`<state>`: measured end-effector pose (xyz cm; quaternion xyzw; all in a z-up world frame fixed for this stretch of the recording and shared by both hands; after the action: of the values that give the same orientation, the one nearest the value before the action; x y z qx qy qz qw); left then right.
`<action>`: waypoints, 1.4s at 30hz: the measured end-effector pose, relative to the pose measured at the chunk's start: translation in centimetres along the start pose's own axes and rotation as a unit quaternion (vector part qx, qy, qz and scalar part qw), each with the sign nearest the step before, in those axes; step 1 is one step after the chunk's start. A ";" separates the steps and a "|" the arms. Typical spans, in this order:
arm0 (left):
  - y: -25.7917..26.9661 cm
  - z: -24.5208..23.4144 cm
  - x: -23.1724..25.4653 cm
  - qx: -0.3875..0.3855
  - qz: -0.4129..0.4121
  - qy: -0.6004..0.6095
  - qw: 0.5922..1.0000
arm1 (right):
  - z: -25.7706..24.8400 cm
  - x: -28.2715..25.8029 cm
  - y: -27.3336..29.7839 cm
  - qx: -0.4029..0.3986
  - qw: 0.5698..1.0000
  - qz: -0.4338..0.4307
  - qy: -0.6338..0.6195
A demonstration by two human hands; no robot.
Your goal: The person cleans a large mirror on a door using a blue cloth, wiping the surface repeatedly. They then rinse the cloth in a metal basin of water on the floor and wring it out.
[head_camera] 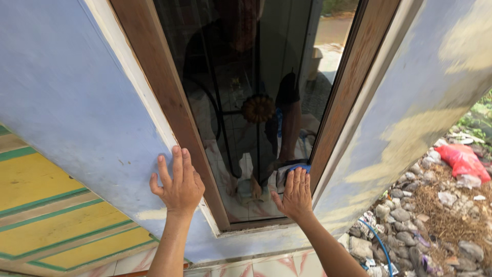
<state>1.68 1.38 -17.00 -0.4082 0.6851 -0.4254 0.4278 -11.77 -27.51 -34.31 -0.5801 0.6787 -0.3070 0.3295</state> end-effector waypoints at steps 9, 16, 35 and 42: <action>9.0 2.9 0.9 -0.048 0.035 0.042 0.997 | 4.4 -0.4 6.5 -0.017 1.000 0.024 0.005; 12.9 4.5 1.6 -0.058 0.041 0.054 0.996 | 7.8 -0.5 11.6 -0.048 0.998 0.050 0.003; 15.6 6.5 2.5 -0.008 0.034 0.091 0.995 | 17.8 1.2 26.5 -0.336 0.898 0.243 -0.148; 15.5 6.7 2.5 -0.005 0.039 0.114 0.993 | 20.0 -2.0 26.1 -0.212 0.950 0.202 -0.109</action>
<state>4.10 2.25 -33.90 -0.3324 0.7470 -0.4485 0.3610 -10.77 -22.59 -66.84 -0.5175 0.7910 -0.0183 0.3259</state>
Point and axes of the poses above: each hand's wrist, its own y-axis away from the middle knuckle, its own z-axis out of the palm, x = y × z, the point moved 5 cm from there along -y, towards the middle knuckle, and after that the axes turned 4 degrees about -y, right-handed, at the moved point
